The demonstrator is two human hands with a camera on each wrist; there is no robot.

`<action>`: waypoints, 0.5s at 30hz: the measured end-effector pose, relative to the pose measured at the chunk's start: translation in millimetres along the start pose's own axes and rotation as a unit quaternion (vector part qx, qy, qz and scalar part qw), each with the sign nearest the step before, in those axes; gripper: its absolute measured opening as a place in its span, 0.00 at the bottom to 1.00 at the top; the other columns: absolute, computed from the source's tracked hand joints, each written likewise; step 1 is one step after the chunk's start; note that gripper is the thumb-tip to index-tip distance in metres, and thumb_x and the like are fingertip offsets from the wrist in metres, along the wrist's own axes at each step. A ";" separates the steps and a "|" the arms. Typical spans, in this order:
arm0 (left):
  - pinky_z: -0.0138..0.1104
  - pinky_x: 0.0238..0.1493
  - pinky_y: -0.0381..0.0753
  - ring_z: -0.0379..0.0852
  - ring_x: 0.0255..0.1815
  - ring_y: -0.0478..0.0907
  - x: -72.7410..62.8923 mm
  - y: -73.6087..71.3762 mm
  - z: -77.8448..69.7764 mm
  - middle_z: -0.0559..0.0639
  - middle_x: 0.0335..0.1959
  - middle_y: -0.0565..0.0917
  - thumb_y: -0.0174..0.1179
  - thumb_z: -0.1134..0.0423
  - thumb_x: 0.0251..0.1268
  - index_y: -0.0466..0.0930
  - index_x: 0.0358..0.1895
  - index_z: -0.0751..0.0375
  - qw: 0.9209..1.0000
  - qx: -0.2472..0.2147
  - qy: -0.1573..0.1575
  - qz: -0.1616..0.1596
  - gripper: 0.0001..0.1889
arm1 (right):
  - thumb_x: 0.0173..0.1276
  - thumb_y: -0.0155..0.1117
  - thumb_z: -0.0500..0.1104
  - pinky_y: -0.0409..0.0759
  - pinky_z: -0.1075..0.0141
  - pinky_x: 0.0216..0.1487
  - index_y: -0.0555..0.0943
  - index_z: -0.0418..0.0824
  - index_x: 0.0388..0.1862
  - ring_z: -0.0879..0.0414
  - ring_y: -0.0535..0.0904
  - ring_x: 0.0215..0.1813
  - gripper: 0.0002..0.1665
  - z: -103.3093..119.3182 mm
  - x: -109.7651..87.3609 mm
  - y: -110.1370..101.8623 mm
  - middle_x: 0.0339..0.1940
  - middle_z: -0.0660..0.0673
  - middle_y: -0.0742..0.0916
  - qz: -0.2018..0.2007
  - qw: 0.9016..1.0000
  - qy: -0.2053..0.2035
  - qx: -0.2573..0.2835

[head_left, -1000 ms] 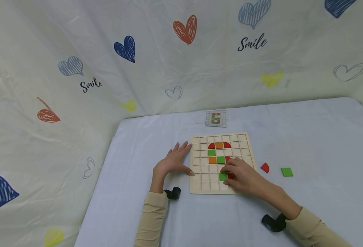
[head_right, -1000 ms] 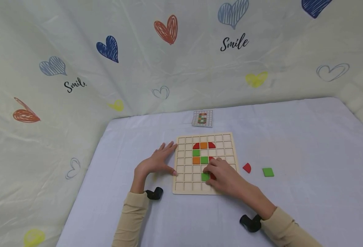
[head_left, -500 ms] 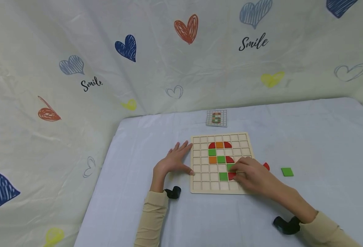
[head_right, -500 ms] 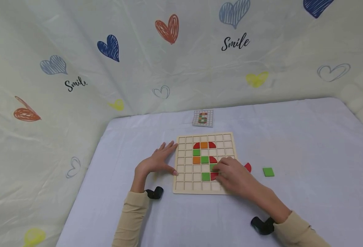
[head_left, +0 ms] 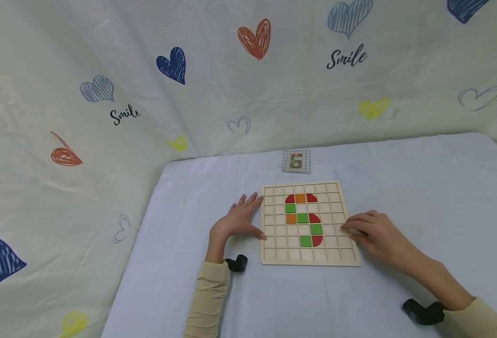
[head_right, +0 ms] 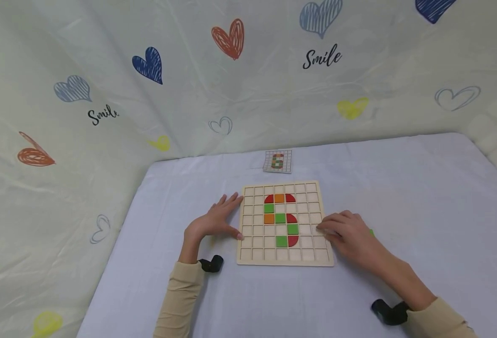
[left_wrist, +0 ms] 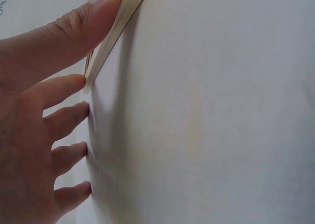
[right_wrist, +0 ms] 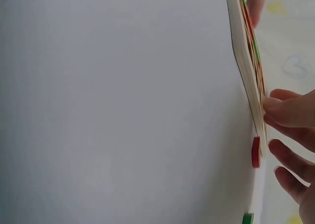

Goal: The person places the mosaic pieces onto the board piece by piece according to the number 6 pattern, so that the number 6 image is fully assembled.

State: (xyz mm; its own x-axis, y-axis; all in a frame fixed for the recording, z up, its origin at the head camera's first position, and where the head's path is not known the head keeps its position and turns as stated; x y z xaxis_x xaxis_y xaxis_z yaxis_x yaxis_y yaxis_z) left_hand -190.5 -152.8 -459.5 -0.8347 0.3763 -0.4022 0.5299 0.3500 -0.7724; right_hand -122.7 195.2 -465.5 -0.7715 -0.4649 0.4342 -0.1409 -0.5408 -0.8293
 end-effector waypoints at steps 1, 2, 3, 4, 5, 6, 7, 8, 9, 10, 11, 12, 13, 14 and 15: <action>0.54 0.85 0.35 0.53 0.87 0.32 0.0 -0.1 -0.2 0.45 0.87 0.44 0.81 0.50 0.51 0.49 0.85 0.47 1.000 0.000 0.001 0.000 0.60 | 0.43 0.84 0.28 0.78 0.52 0.42 0.90 0.44 0.40 0.46 0.82 0.46 0.24 -2.3 -0.7 -1.0 0.41 0.47 0.90 0.003 1.000 0.007 -0.001; 0.54 0.85 0.35 0.53 0.87 0.32 -0.1 -0.2 -0.5 0.45 0.87 0.44 0.81 0.50 0.51 0.49 0.85 0.47 1.000 -0.001 0.001 0.000 0.60 | 0.43 0.84 0.29 0.79 0.50 0.43 0.90 0.43 0.41 0.45 0.82 0.46 0.24 -4.5 -1.6 -1.8 0.42 0.46 0.90 0.008 1.000 0.013 -0.003; 0.54 0.85 0.35 0.53 0.87 0.32 -0.4 -0.2 -0.7 0.46 0.87 0.44 0.81 0.50 0.51 0.49 0.85 0.47 1.000 -0.002 0.002 0.000 0.60 | 0.43 0.85 0.30 0.80 0.49 0.44 0.90 0.43 0.42 0.44 0.82 0.47 0.24 -6.2 -2.5 -3.1 0.42 0.45 0.90 0.011 1.000 0.017 -0.006; 0.54 0.85 0.35 0.53 0.87 0.32 -0.5 -0.3 -1.0 0.46 0.87 0.44 0.81 0.50 0.51 0.49 0.85 0.47 1.000 -0.002 0.002 0.000 0.60 | 0.43 0.85 0.30 0.80 0.48 0.45 0.90 0.42 0.42 0.44 0.82 0.48 0.24 -7.6 -3.4 -4.5 0.43 0.44 0.90 0.012 1.000 0.020 -0.008; 0.54 0.85 0.35 0.53 0.87 0.32 -0.7 -0.3 -1.1 0.46 0.87 0.44 0.81 0.50 0.51 0.50 0.85 0.48 1.000 -0.003 0.002 0.000 0.60 | 0.43 0.85 0.30 0.80 0.46 0.46 0.90 0.41 0.43 0.43 0.82 0.48 0.25 -9.2 -4.3 -5.5 0.44 0.43 0.90 0.014 1.000 0.023 -0.010; 0.54 0.85 0.35 0.54 0.87 0.32 -0.7 -0.2 -1.3 0.46 0.87 0.44 0.81 0.50 0.51 0.50 0.85 0.48 1.000 -0.003 0.003 -0.001 0.60 | 0.42 0.86 0.30 0.81 0.46 0.46 0.89 0.41 0.43 0.43 0.82 0.49 0.26 -10.6 -5.5 -6.6 0.44 0.43 0.90 0.015 1.000 0.025 -0.010; 0.54 0.85 0.35 0.54 0.87 0.32 -0.7 -0.1 -1.3 0.46 0.87 0.44 0.81 0.50 0.51 0.50 0.85 0.48 1.000 -0.003 0.003 0.000 0.60 | 0.42 0.86 0.30 0.81 0.46 0.46 0.89 0.40 0.44 0.43 0.82 0.49 0.26 -11.8 -6.7 -7.4 0.45 0.43 0.89 0.017 0.999 0.028 -0.011; 0.54 0.85 0.35 0.54 0.87 0.32 -0.7 -0.1 -1.2 0.46 0.87 0.44 0.81 0.50 0.51 0.50 0.85 0.48 1.000 -0.003 0.003 0.000 0.60 | 0.42 0.86 0.30 0.82 0.47 0.47 0.89 0.40 0.44 0.44 0.81 0.49 0.26 -12.8 -7.9 -8.1 0.45 0.43 0.89 0.021 0.999 0.031 -0.012; 0.54 0.85 0.35 0.54 0.87 0.32 -0.6 -0.1 -1.1 0.46 0.87 0.44 0.81 0.50 0.51 0.49 0.85 0.48 1.000 -0.003 0.002 0.000 0.60 | 0.42 0.86 0.30 0.83 0.48 0.47 0.89 0.39 0.44 0.44 0.81 0.48 0.26 -13.7 -8.8 -8.7 0.45 0.42 0.89 0.025 0.999 0.034 -0.014; 0.54 0.85 0.35 0.54 0.87 0.32 -0.3 0.0 -0.8 0.46 0.87 0.44 0.81 0.50 0.51 0.49 0.85 0.48 1.000 -0.001 0.002 0.000 0.60 | 0.43 0.86 0.31 0.84 0.49 0.46 0.89 0.39 0.44 0.45 0.81 0.48 0.26 -14.8 -9.6 -8.8 0.45 0.43 0.88 0.030 0.999 0.039 -0.017; 0.54 0.85 0.35 0.54 0.87 0.32 -0.3 -0.2 -0.8 0.46 0.87 0.44 0.81 0.50 0.51 0.49 0.85 0.48 1.000 0.000 0.001 0.001 0.60 | 0.43 0.86 0.31 0.85 0.50 0.45 0.89 0.39 0.44 0.45 0.80 0.47 0.26 -15.9 -10.3 -8.6 0.45 0.43 0.88 0.034 0.998 0.041 -0.018; 0.54 0.85 0.36 0.54 0.87 0.32 -0.4 -0.3 -0.8 0.47 0.87 0.45 0.81 0.50 0.51 0.49 0.85 0.48 1.000 0.000 0.001 0.000 0.60 | 0.44 0.86 0.31 0.85 0.51 0.44 0.89 0.39 0.44 0.46 0.80 0.47 0.25 -16.6 -10.7 -8.7 0.44 0.43 0.88 0.038 0.998 0.043 -0.019; 0.54 0.85 0.36 0.54 0.87 0.32 -0.1 -0.1 -0.6 0.47 0.87 0.45 0.81 0.50 0.51 0.49 0.85 0.48 1.000 0.001 0.001 0.001 0.60 | 0.44 0.86 0.31 0.86 0.51 0.44 0.89 0.39 0.44 0.46 0.80 0.46 0.25 -17.5 -11.3 -8.4 0.43 0.43 0.87 0.041 0.998 0.045 -0.019; 0.54 0.85 0.36 0.54 0.87 0.32 0.0 0.1 -0.6 0.47 0.87 0.45 0.81 0.50 0.51 0.49 0.85 0.48 1.000 0.000 0.001 0.001 0.60 | 0.44 0.86 0.31 0.86 0.52 0.43 0.89 0.39 0.43 0.47 0.80 0.45 0.24 -17.8 -11.8 -8.6 0.43 0.44 0.87 0.041 0.998 0.045 -0.020; 0.54 0.85 0.36 0.54 0.87 0.32 0.2 0.4 -0.6 0.47 0.87 0.45 0.81 0.50 0.51 0.49 0.85 0.48 1.000 0.001 0.001 0.001 0.60 | 0.43 0.86 0.30 0.86 0.53 0.42 0.89 0.39 0.42 0.48 0.80 0.44 0.24 -18.0 -12.2 -8.9 0.42 0.45 0.86 0.040 0.998 0.044 -0.022</action>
State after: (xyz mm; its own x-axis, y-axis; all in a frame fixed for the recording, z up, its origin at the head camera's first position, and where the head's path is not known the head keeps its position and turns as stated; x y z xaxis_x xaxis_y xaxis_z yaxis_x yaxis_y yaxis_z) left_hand -190.4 -152.1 -459.6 -0.8329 0.3791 -0.4031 0.5320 0.3477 -0.7721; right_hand -123.2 218.3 -469.8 -0.8323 -0.4413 0.3354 -0.1023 -0.4725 -0.8754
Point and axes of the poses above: each hand's wrist, its own x-axis towards the middle knuckle, its own y-axis out of the palm, z = x × y, the point moved 3 cm from there along x, towards the middle knuckle
